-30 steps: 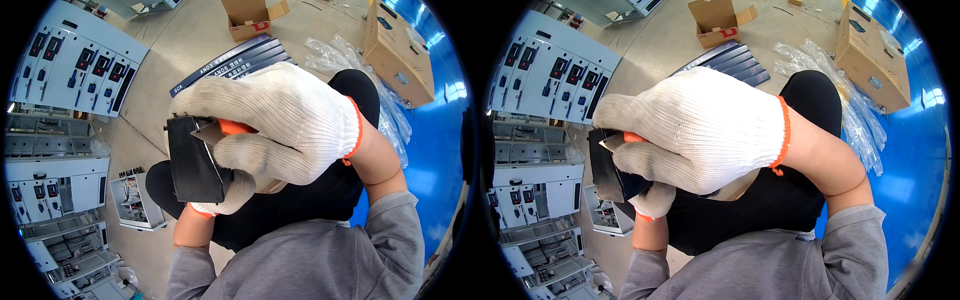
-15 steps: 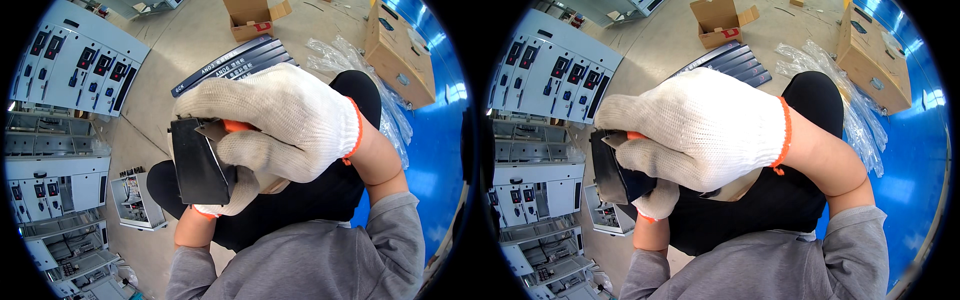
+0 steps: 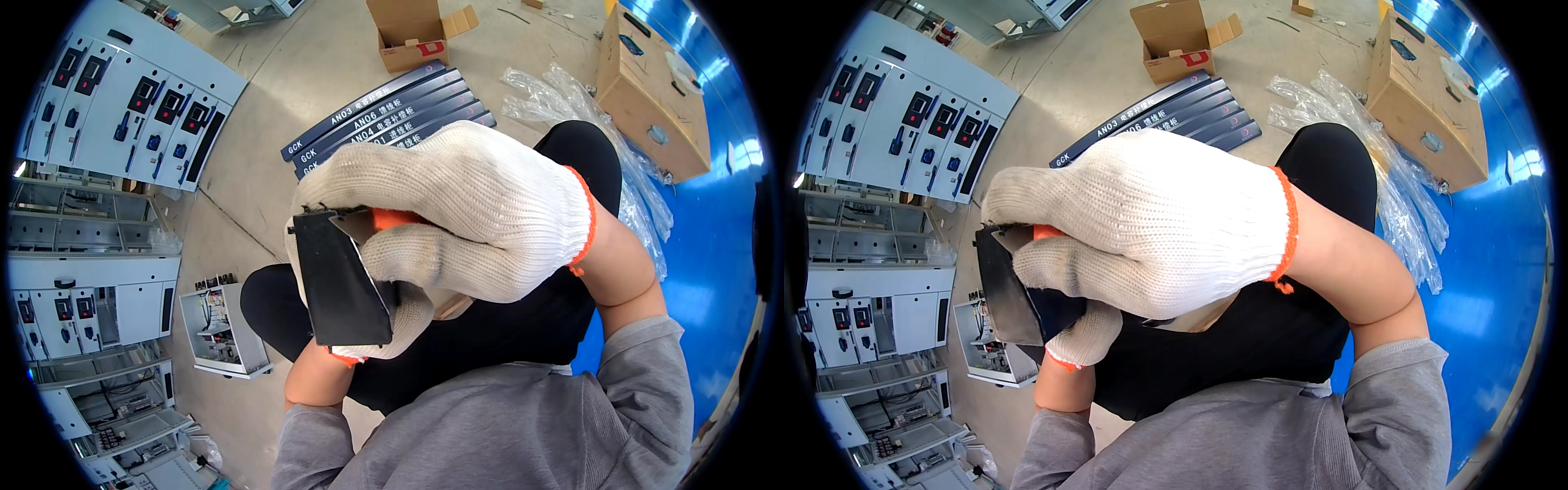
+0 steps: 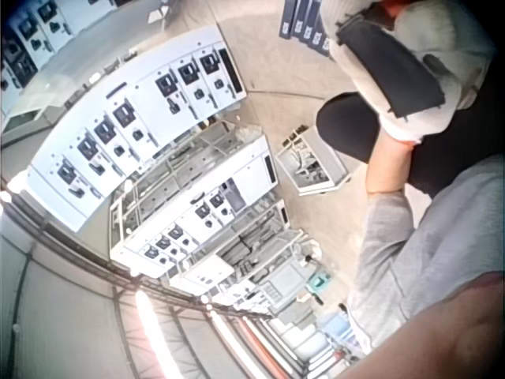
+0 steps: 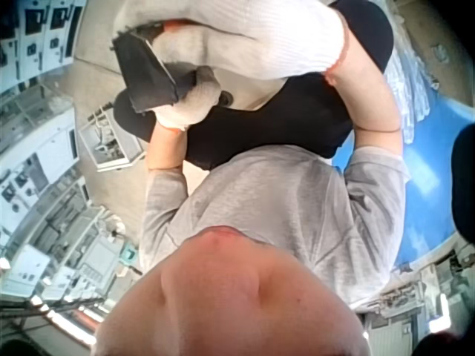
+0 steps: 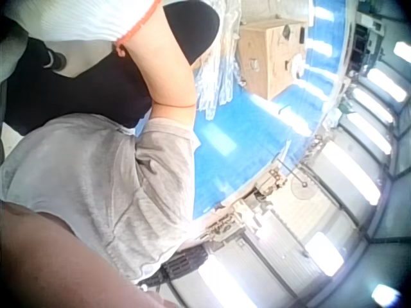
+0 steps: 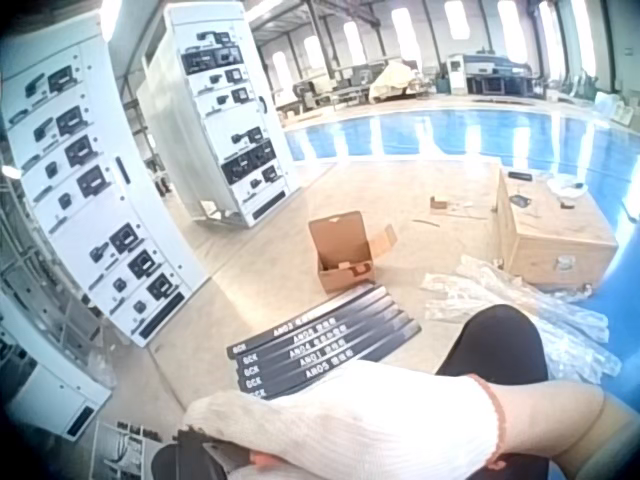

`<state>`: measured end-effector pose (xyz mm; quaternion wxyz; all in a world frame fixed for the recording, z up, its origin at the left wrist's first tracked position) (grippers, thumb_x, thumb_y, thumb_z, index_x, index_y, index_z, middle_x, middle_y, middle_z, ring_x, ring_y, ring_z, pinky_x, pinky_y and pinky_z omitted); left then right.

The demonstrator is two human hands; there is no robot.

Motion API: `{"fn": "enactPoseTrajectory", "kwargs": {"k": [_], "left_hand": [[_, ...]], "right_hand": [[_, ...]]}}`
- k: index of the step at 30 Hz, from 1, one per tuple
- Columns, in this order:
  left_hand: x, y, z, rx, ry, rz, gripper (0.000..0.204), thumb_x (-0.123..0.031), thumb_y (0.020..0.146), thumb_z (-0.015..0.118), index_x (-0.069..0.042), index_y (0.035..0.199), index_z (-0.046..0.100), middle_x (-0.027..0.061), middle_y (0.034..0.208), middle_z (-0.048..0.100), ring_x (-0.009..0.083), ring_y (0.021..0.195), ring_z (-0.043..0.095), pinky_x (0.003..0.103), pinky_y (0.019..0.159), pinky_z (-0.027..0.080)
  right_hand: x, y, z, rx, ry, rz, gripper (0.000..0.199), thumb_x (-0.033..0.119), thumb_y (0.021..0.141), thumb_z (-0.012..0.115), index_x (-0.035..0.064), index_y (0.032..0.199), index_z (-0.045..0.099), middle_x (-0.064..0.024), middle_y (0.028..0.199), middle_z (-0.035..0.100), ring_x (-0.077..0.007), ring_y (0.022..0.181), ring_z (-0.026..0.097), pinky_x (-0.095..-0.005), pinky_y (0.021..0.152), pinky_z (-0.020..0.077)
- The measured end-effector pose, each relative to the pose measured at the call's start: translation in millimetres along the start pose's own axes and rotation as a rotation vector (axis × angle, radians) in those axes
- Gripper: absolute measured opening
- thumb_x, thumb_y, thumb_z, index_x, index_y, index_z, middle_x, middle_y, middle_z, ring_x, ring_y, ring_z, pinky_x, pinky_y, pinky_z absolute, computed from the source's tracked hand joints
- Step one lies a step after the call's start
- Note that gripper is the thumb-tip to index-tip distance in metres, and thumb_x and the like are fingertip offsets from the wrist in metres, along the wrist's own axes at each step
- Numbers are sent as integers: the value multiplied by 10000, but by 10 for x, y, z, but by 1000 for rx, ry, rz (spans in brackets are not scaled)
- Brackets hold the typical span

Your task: The person sits on a stool and uses a utility knife to trim the edges of several long, dark plastic strips labeled with codes. They handle each strip individually, scraping along the edges to remove excess material, then place the trimmed pieces back into a stack.

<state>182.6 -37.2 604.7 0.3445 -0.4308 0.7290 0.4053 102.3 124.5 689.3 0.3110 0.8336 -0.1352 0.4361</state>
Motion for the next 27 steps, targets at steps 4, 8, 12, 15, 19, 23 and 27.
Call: {"fn": "enactPoseTrajectory", "kwargs": {"k": [4, 8, 12, 15, 19, 23, 27], "left_hand": [[83, -52, 18, -42, -224, -131, 750, -146, 790, 843, -65, 1465, 524, 128, 1432, 593, 277, 1307, 610, 402, 1143, 471], [120, -122, 45, -102, -373, -228, 784, -158, 781, 854, -65, 1480, 511, 129, 1449, 577, 280, 1327, 593, 408, 1157, 457], [75, -64, 27, -95, -208, -100, 806, -178, 782, 861, -61, 1493, 501, 131, 1455, 570, 282, 1337, 586, 415, 1157, 458], [-12, 14, -28, -102, 108, 120, 786, -185, 780, 863, -45, 1475, 523, 137, 1424, 594, 288, 1323, 597, 420, 1137, 473], [115, -36, -55, -281, 215, 231, 725, -176, 771, 851, -31, 1422, 567, 141, 1353, 634, 306, 1264, 626, 432, 1105, 485], [59, -20, -44, -270, 366, 260, 627, -152, 730, 830, -16, 1310, 631, 149, 1247, 671, 332, 1159, 654, 460, 1038, 497], [-50, 27, -46, -229, 493, 274, 536, -129, 690, 808, -1, 1198, 696, 157, 1141, 707, 358, 1053, 682, 488, 972, 509]], "right_hand": [[31, 2, 11, -1, 26, 45, 387, 132, 946, 620, -5, 1308, 627, -164, 1108, 713, -367, 938, 741, -413, 785, 587], [43, 13, 27, 9, 78, 50, 380, 141, 962, 604, -26, 1302, 624, -172, 1118, 712, -353, 948, 748, -398, 781, 594], [-58, 56, 112, -191, -116, -392, 358, 165, 993, 584, -68, 1261, 626, -201, 1125, 701, -331, 890, 746, -350, 707, 604], [-137, 53, 183, -241, 7, -516, 321, 136, 977, 602, -94, 1199, 629, -219, 1154, 687, -316, 855, 739, -336, 693, 608], [-208, 62, 189, -351, -94, -583, 312, 88, 902, 650, -75, 1168, 639, -198, 1133, 686, -292, 863, 730, -366, 759, 603], [-185, 78, 99, -285, 178, -257, 318, 153, 877, 688, -5, 1150, 652, -161, 975, 693, -297, 832, 721, -373, 746, 580], [-112, 52, 92, -336, 271, -88, 288, 173, 878, 685, 35, 1131, 681, -126, 917, 714, -249, 825, 727, -353, 749, 574]]}}
Point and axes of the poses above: each hand's wrist, its own y-axis towards the middle knuckle, its own z-axis out of the palm, x = y × z, the point moved 4 cm from there along y, towards the middle knuckle
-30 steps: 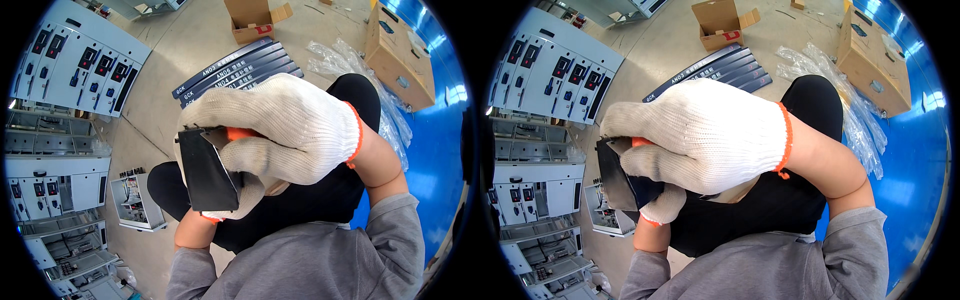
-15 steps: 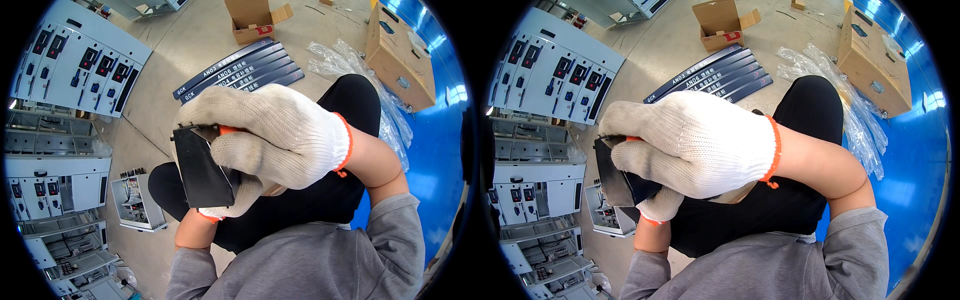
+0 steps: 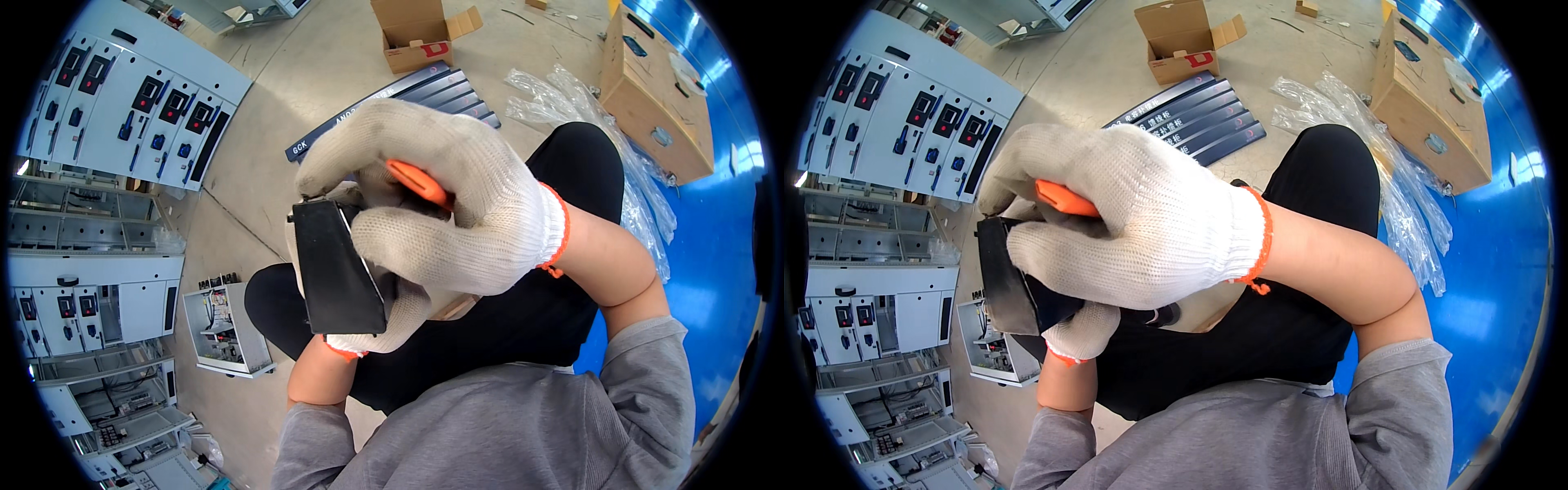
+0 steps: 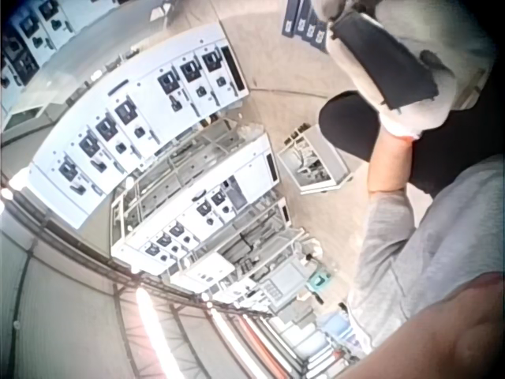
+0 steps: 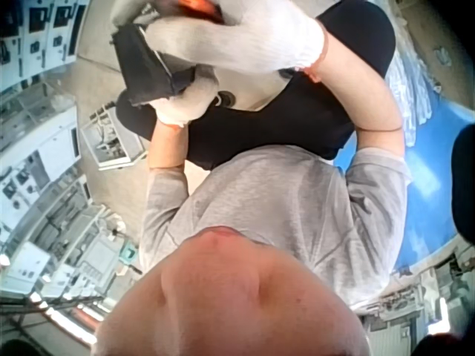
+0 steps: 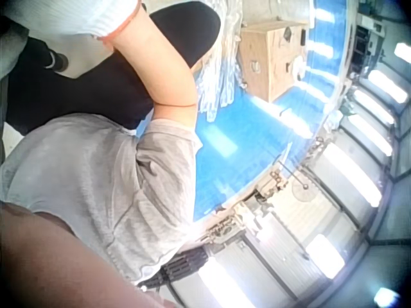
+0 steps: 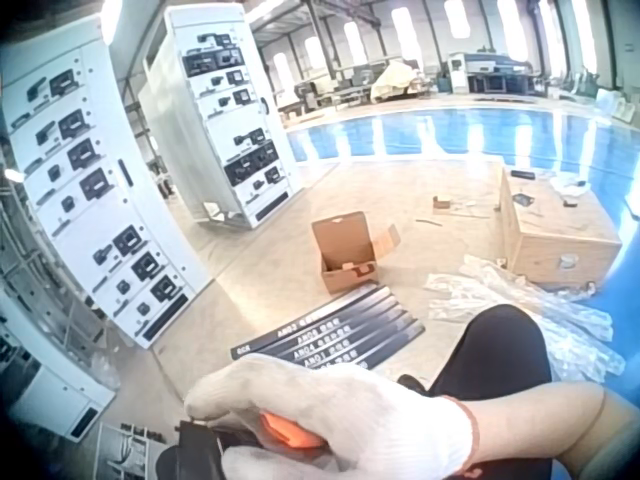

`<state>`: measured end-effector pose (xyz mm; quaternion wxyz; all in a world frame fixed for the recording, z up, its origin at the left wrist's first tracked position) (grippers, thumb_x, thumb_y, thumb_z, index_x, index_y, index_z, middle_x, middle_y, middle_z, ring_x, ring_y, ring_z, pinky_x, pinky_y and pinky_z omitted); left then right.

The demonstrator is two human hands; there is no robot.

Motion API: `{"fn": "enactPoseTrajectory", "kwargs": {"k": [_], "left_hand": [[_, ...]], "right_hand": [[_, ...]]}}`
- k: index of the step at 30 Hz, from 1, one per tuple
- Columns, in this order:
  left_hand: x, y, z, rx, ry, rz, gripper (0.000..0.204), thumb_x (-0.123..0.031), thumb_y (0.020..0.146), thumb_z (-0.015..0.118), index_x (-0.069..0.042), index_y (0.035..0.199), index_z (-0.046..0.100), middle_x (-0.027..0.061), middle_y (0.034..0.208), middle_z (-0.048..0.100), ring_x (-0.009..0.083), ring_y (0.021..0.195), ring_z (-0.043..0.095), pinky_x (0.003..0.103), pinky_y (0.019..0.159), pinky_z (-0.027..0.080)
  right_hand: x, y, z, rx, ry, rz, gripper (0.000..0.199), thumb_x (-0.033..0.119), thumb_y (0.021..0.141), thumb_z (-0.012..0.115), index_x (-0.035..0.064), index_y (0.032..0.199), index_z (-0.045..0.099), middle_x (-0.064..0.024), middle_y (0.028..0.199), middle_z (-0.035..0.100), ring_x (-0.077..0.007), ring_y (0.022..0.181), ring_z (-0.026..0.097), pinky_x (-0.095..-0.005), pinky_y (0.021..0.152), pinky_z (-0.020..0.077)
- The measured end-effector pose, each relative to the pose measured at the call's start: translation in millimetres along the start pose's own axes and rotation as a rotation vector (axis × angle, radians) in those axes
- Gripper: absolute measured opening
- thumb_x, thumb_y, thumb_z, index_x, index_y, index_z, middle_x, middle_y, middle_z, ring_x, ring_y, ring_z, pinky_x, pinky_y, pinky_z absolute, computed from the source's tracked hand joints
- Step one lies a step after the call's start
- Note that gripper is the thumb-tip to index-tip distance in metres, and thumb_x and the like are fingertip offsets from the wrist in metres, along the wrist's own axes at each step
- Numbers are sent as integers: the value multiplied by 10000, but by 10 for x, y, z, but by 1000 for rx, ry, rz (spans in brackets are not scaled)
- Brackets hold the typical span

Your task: The person sits on a stool and uses a utility knife to trim the edges of several long, dark plastic strips labeled with codes. They handle each strip individually, scraping along the edges to remove excess material, then place the trimmed pieces back into a stack.

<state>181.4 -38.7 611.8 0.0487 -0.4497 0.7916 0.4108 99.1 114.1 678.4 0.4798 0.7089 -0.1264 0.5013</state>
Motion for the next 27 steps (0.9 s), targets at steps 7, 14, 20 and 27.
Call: {"fn": "enactPoseTrajectory", "kwargs": {"k": [7, 14, 20, 27], "left_hand": [[-97, 70, -42, -3, 184, 88, 443, -76, 654, 774, 35, 1082, 739, 168, 1028, 726, 388, 952, 696, 513, 907, 521], [-75, 86, -38, 99, 105, 132, 485, -116, 614, 810, 13, 1076, 737, 157, 1044, 724, 382, 971, 689, 506, 922, 501], [-270, 349, -51, 180, -54, 2, 645, -257, 595, 894, -29, 1173, 718, 129, 1113, 712, 385, 1051, 664, 502, 988, 459], [59, 19, 33, 60, -103, -328, 718, -196, 679, 821, 35, 1323, 602, 174, 1182, 659, 359, 1051, 651, 463, 983, 489]], "right_hand": [[101, 12, -81, -14, -182, 94, 207, 67, 817, 765, 69, 1018, 714, -32, 838, 712, -108, 723, 684, -267, 663, 545], [151, 15, -92, -36, -266, 63, 94, 95, 808, 765, 55, 874, 712, -25, 757, 692, -102, 670, 658, -257, 624, 523], [301, -6, -137, 23, -419, 198, 97, 73, 757, 718, 42, 836, 672, -59, 697, 626, -143, 599, 569, -286, 589, 494], [283, -32, -71, -23, -403, 48, 123, 76, 744, 720, 33, 819, 632, -73, 675, 573, -187, 584, 537, -312, 579, 477]]}}
Point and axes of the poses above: each hand's wrist, its own y-axis towards the middle knuckle, its own z-axis out of the palm, x = y × z, the point moved 4 cm from there along y, towards the middle knuckle
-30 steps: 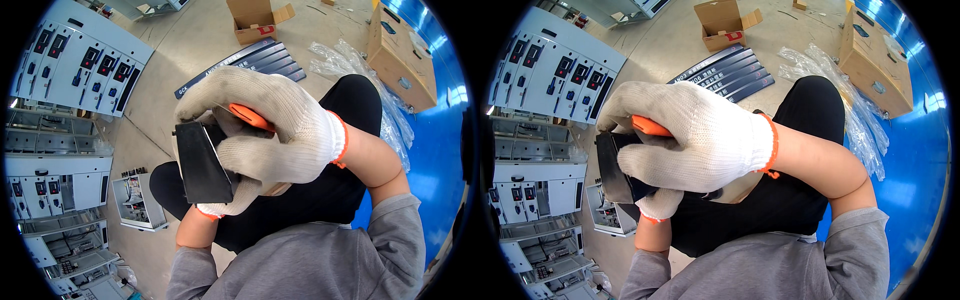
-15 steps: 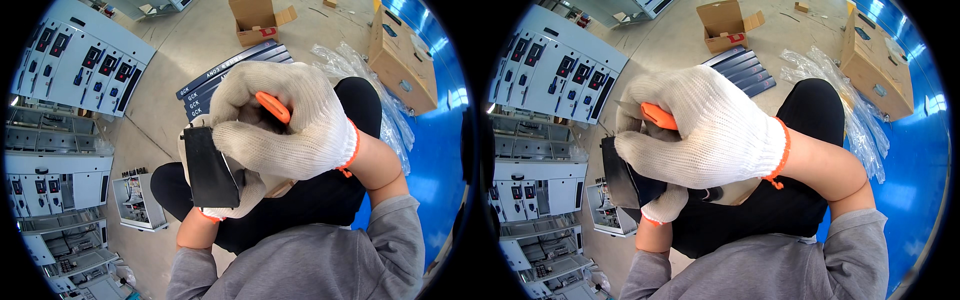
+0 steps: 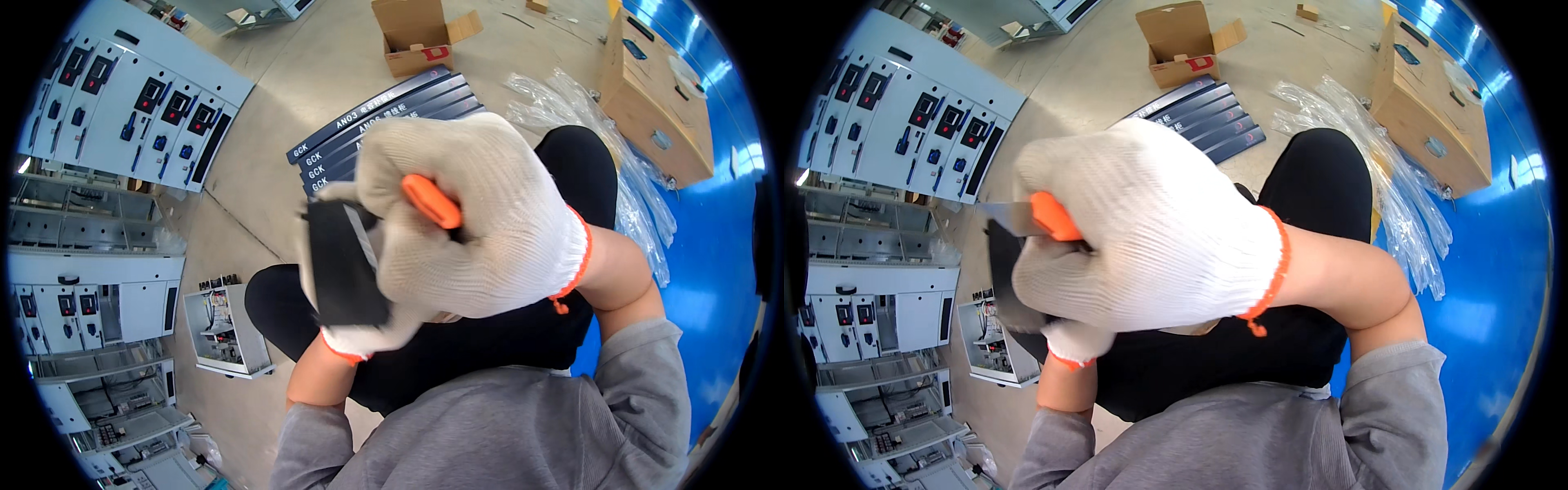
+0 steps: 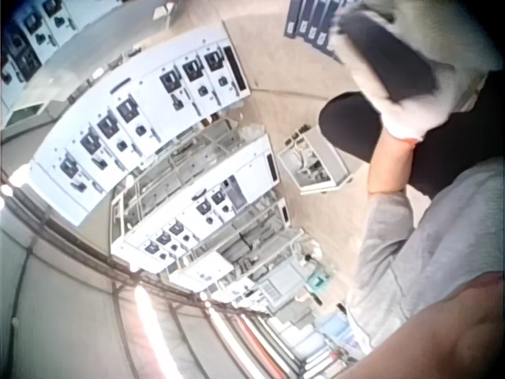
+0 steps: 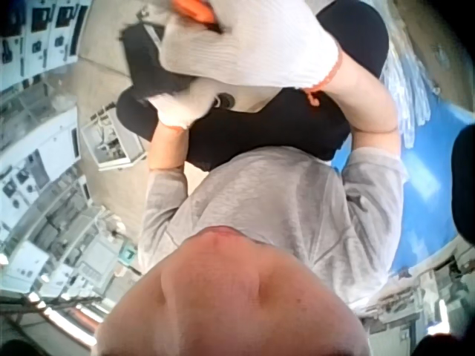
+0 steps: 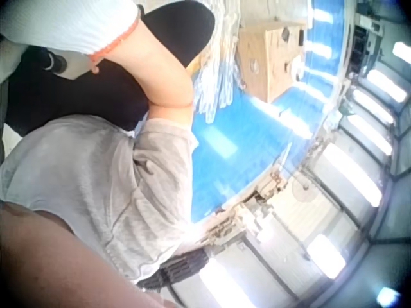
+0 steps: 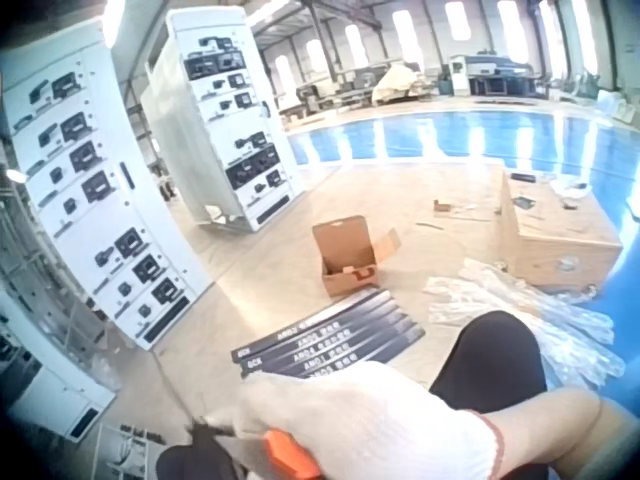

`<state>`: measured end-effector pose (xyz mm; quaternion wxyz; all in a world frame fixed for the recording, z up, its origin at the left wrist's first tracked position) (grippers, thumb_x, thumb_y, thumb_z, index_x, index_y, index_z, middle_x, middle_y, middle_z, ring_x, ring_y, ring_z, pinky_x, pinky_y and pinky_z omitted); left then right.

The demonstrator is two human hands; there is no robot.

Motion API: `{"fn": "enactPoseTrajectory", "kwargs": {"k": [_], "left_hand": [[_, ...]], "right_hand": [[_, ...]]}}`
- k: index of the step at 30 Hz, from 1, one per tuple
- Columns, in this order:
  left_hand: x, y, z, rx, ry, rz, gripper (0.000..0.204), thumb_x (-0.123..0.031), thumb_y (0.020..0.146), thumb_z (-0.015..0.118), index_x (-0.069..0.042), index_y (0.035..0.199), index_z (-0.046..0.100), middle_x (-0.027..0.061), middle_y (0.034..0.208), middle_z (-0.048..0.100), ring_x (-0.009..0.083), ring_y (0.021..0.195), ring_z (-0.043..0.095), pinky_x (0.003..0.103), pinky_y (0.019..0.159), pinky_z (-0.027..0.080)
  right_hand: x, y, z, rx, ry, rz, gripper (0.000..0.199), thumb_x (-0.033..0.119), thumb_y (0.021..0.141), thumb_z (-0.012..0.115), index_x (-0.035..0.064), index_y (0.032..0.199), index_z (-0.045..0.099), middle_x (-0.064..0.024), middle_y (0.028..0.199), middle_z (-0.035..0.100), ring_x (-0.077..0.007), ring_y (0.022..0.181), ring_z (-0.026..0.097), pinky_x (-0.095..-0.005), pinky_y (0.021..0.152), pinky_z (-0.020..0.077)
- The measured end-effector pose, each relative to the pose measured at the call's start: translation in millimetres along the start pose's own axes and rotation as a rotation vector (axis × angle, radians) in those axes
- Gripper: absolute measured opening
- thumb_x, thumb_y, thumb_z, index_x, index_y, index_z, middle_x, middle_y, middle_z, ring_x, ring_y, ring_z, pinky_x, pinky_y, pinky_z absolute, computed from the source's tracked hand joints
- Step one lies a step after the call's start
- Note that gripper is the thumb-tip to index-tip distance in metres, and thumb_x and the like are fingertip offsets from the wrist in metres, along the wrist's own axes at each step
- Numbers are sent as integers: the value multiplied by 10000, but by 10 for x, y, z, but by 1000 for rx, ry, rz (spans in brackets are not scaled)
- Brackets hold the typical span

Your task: The person sits on a stool and uses a utility knife to trim the edges of several long, dark plastic strips labeled with codes. They handle each strip individually, scraping along the edges to remove excess material, then place the trimmed pieces back into a stack.

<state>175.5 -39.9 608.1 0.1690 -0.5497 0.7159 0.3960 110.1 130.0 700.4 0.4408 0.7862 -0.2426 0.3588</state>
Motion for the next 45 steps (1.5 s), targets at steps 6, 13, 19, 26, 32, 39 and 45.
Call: {"fn": "enactPoseTrajectory", "kwargs": {"k": [6, 13, 19, 26, 32, 39, 45], "left_hand": [[21, 477, -318, -306, -692, 94, 758, 19, 721, 626, 87, 1463, 484, 178, 1226, 658, 257, 1121, 656, 413, 1035, 523], [241, 405, -298, -196, -832, 45, 642, 123, 755, 508, 89, 1395, 554, 185, 1215, 687, 277, 1141, 674, 435, 1036, 540], [669, 262, -550, -412, -725, -2, 560, -42, 861, 704, 43, 1395, 555, 180, 1267, 677, 250, 1164, 673, 427, 1037, 551], [345, 413, -552, -635, -663, 62, 950, -588, 785, 878, 65, 1385, 537, 177, 1350, 634, 251, 1192, 655, 382, 1042, 540], [385, 276, -504, -623, -832, -24, 895, -471, 787, 919, 13, 1428, 523, 145, 1328, 659, 234, 1183, 682, 355, 1035, 560], [613, 166, -544, -547, -1216, 47, 486, -281, 1014, 682, -66, 1426, 540, 120, 1286, 680, 201, 1111, 722, 332, 893, 649], [568, 176, -548, -579, -1086, 57, 441, -316, 1054, 601, -78, 1422, 551, 103, 1253, 696, 212, 1084, 734, 332, 906, 652]], "right_hand": [[-135, 54, -99, -6, -22, 10, 111, 136, 854, 631, 37, 863, 580, -38, 782, 548, -148, 688, 499, -289, 643, 441], [-462, 213, 72, 14, 47, -166, 195, 199, 978, 503, 39, 1076, 554, -58, 906, 535, -175, 754, 472, -305, 731, 451], [-439, 287, 192, 103, 83, -226, 347, 261, 1064, 497, 0, 1264, 607, -124, 1046, 641, -249, 877, 632, -351, 832, 520], [-484, 331, 321, 107, 165, -286, 469, 273, 1038, 583, -36, 1391, 577, -180, 1071, 691, -293, 891, 717, -369, 794, 568], [-471, 326, 489, 97, 189, -318, 665, 148, 821, 694, -33, 1444, 547, -182, 1080, 700, -328, 868, 729, -372, 745, 576], [-463, 366, 593, -32, 237, -383, 530, 132, 866, 672, 6, 1378, 613, -131, 986, 702, -310, 790, 717, -371, 679, 579], [-467, 348, 595, 71, 188, -359, 687, 89, 744, 649, -59, 1411, 587, -120, 938, 643, -277, 756, 641, -359, 667, 526]]}}
Point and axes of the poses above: each hand's wrist, its own y-axis towards the middle knuckle, its own z-axis out of the palm, x = y × z, the point moved 4 cm from there along y, towards the middle knuckle
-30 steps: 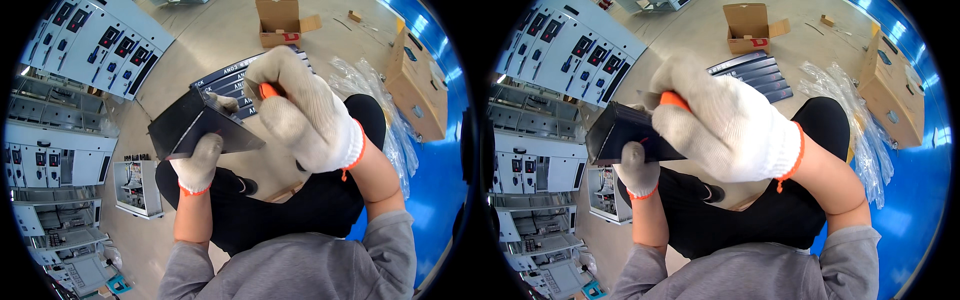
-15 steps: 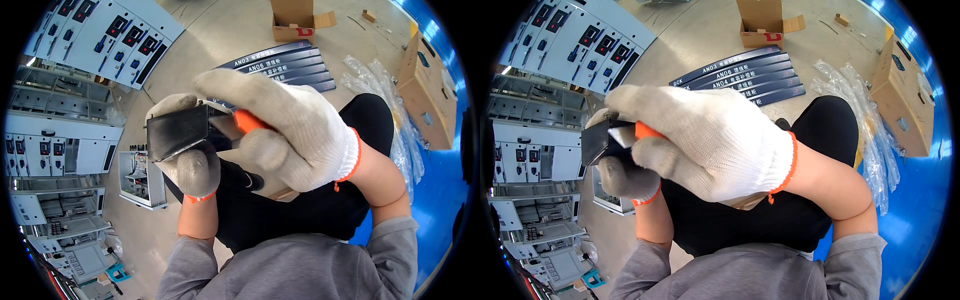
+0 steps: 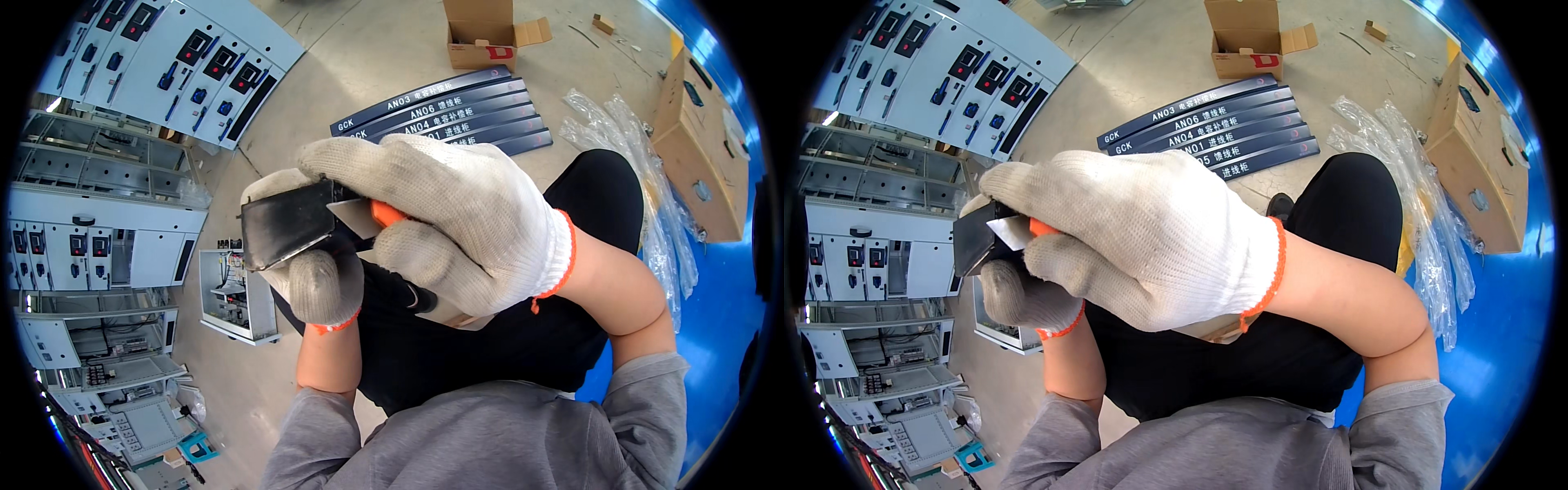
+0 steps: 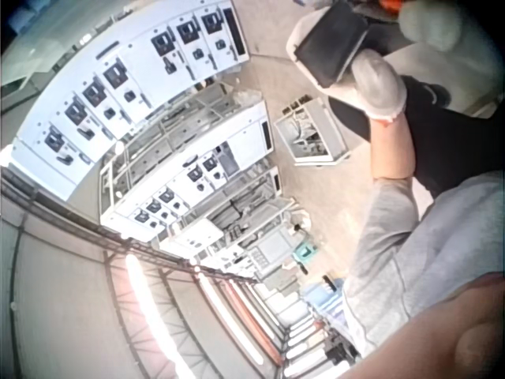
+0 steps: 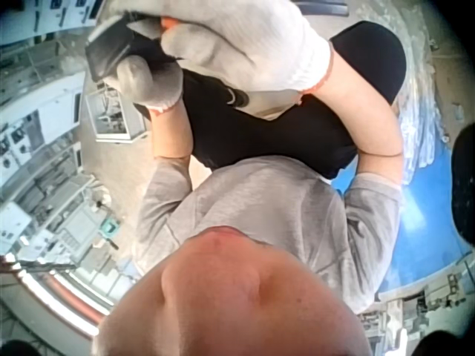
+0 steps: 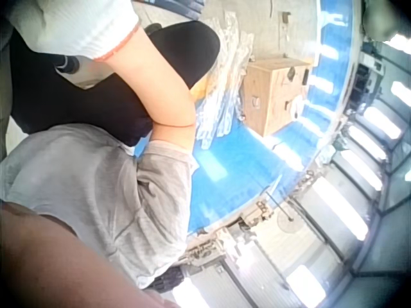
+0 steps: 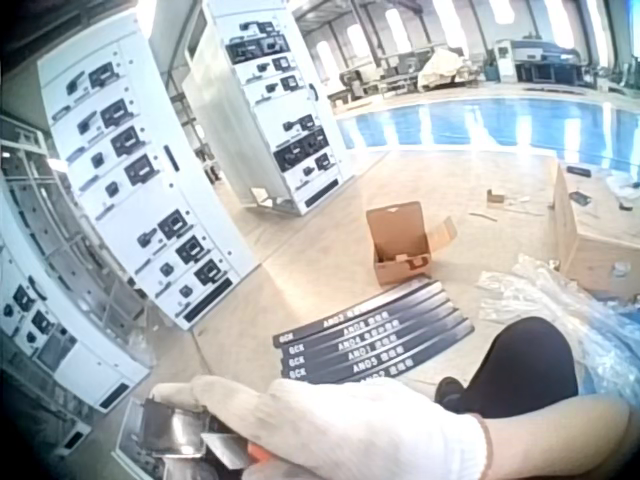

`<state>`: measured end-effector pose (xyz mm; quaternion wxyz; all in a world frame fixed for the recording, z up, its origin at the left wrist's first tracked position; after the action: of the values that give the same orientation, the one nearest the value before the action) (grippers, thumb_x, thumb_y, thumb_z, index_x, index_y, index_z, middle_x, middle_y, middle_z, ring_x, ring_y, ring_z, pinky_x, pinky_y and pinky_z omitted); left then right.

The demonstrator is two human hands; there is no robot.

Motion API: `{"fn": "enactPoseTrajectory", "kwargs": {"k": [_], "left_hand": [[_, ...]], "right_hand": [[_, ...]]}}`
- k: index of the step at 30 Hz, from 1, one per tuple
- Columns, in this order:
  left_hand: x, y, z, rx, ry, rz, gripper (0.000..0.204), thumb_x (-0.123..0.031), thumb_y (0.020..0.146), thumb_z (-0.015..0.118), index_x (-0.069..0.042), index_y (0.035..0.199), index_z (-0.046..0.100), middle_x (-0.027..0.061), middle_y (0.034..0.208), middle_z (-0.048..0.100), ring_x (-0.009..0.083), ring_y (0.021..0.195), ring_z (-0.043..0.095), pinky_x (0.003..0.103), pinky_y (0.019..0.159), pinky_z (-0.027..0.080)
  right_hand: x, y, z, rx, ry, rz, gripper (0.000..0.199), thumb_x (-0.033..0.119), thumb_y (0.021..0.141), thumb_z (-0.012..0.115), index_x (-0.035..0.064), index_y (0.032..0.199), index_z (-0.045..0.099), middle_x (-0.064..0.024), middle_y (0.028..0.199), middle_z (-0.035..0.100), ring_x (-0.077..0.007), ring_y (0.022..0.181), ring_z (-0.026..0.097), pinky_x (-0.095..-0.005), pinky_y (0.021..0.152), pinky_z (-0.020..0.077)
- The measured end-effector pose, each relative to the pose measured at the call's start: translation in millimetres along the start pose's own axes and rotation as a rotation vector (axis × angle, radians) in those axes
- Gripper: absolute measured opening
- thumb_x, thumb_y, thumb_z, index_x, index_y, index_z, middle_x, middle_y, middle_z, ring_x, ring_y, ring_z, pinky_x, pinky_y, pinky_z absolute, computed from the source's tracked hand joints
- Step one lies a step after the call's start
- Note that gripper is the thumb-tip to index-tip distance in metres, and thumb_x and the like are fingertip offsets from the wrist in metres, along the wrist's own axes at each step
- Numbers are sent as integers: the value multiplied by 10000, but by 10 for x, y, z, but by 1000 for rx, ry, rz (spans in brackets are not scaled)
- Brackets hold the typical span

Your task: The person sits on a stool and uses a utility knife to trim the edges of several long, dark plastic strips labeled with codes. They handle each strip individually, scraping along the edges to remove excess material, then place the trimmed pieces back into a stack.

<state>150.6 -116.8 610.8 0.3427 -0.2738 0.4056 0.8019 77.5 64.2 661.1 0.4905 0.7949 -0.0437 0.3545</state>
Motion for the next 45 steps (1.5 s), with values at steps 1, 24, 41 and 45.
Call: {"fn": "enactPoseTrajectory", "kwargs": {"k": [1, 24, 41, 45], "left_hand": [[-4, 7, 9, 30, 36, 19, 448, -329, 1058, 592, -78, 1426, 548, 105, 1260, 693, 215, 1092, 732, 335, 922, 648], [48, -210, 58, 227, 179, -3, 550, -344, 1059, 574, -108, 1528, 410, 150, 1540, 475, 299, 1436, 495, 481, 1183, 457], [83, -88, 99, 181, 252, 128, 626, -161, 936, 799, -25, 1446, 461, 156, 1451, 541, 235, 1334, 558, 378, 1121, 503], [82, -140, -16, 120, 319, 60, 606, -170, 940, 787, -31, 1436, 467, 162, 1419, 558, 252, 1316, 568, 391, 1125, 503]], "right_hand": [[6, 4, -2, 8, -7, 9, 672, 82, 753, 637, -62, 1408, 589, -118, 921, 635, -273, 744, 634, -358, 658, 520], [146, -9, -91, -46, 7, 8, 399, 78, 836, 674, -113, 1185, 665, -211, 1005, 701, -285, 766, 727, -372, 675, 594], [-29, -4, -72, -55, 89, -127, 405, 147, 932, 643, -69, 1272, 602, -303, 1198, 670, -320, 914, 748, -364, 780, 614], [19, 0, -85, -45, 9, -184, 389, 110, 930, 566, -117, 1240, 625, -325, 1219, 657, -326, 882, 744, -349, 761, 610]]}}
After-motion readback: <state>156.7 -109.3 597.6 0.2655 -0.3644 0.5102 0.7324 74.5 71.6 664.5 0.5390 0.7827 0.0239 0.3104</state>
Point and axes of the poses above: each hand's wrist, its own y-axis towards the middle knuckle, its own z-axis out of the palm, x = y × z, the point moved 4 cm from there along y, towards the middle knuckle
